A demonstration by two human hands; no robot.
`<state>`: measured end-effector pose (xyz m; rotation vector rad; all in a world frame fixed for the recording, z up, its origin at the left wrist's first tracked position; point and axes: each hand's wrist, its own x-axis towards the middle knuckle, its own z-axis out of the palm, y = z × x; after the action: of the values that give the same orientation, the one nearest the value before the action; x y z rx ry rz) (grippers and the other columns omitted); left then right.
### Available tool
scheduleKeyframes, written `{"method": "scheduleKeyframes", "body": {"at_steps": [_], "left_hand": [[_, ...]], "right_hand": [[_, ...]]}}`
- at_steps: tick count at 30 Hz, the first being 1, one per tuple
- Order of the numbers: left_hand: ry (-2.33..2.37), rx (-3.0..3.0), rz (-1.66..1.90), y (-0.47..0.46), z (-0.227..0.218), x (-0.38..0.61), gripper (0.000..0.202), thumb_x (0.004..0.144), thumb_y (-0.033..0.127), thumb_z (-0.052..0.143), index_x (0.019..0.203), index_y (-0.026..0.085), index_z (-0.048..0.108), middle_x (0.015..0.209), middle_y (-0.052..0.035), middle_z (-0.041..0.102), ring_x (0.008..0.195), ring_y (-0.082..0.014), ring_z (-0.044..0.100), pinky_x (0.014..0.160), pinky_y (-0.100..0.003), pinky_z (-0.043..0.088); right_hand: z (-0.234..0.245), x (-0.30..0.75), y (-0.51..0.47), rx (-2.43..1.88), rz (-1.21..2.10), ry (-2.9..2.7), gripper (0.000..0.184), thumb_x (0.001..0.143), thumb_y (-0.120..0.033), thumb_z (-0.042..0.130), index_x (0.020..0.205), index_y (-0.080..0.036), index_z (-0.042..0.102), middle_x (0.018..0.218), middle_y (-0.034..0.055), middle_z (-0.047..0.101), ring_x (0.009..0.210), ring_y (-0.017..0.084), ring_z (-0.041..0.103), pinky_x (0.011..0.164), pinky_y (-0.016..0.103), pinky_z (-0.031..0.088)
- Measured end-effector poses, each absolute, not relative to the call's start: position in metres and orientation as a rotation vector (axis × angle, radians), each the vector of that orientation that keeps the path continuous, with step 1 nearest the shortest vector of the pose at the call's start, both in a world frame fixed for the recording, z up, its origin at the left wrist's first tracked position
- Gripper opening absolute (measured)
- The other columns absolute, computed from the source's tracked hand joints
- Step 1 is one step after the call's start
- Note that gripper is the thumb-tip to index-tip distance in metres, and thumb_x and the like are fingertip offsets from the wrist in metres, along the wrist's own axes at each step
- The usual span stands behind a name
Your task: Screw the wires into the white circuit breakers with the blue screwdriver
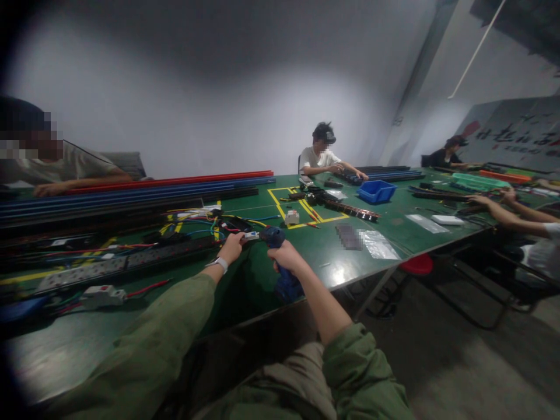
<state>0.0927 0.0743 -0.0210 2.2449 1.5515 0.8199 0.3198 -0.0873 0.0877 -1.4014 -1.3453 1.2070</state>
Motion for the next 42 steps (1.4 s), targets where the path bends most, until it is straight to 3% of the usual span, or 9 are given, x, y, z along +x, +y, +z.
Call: {"method": "scheduleKeyframes", "body": {"at_steps": [12,17,22,29,42], "left_hand": [[1.552,2.254,0.826,0.078,-0.0246,0.0922,0.04,0.098,0.011,0.05,0.132,0.016,0.07,0.104,-0.0133,0.062,0.107,-0.0253,0.061,0.107,-0.036,0.048],[1.554,2.23,0.821,0.0759,-0.0237,0.0913,0.041,0.098,0.009,0.048,0.132,0.017,0.07,0.107,-0.0133,0.061,0.106,-0.024,0.063,0.106,-0.035,0.048],[1.547,2.222,0.83,0.073,-0.0209,0.0915,0.04,0.098,0.01,0.049,0.131,0.016,0.071,0.109,-0.0143,0.063,0.107,-0.0244,0.063,0.106,-0.036,0.048],[1.555,2.279,0.809,0.0746,-0.0194,0.0925,0.04,0.096,0.006,0.05,0.127,0.014,0.073,0.1,-0.0125,0.065,0.106,-0.0245,0.062,0.103,-0.033,0.049],[1.547,2.293,0.816,0.0723,-0.0195,0.0925,0.039,0.097,0.007,0.049,0.128,0.014,0.072,0.1,-0.013,0.064,0.107,-0.0258,0.061,0.103,-0.035,0.049]], "right_hand": [[0.092,0.318,-0.0919,-1.394,1.233,-1.293,0.011,0.067,-0.013,0.062,0.072,-0.02,0.055,0.045,-0.0061,0.047,0.036,0.013,0.049,0.036,0.023,0.036],[0.095,0.3175,-0.0946,-1.36,1.246,-1.305,0.015,0.069,-0.017,0.066,0.084,-0.017,0.066,0.056,-0.0025,0.061,0.038,0.012,0.05,0.036,0.022,0.037],[0.0928,0.3179,-0.0937,-1.391,1.234,-1.297,0.01,0.069,-0.015,0.063,0.072,-0.02,0.055,0.043,-0.0058,0.047,0.036,0.013,0.049,0.036,0.022,0.038],[0.0892,0.3183,-0.0916,-1.384,1.234,-1.314,0.01,0.068,-0.015,0.061,0.072,-0.02,0.054,0.044,-0.0062,0.048,0.035,0.012,0.047,0.036,0.021,0.037],[0.0899,0.3194,-0.091,-1.405,1.242,-1.313,0.011,0.069,-0.015,0.062,0.071,-0.02,0.053,0.044,-0.0063,0.047,0.037,0.013,0.049,0.035,0.022,0.037]]}}
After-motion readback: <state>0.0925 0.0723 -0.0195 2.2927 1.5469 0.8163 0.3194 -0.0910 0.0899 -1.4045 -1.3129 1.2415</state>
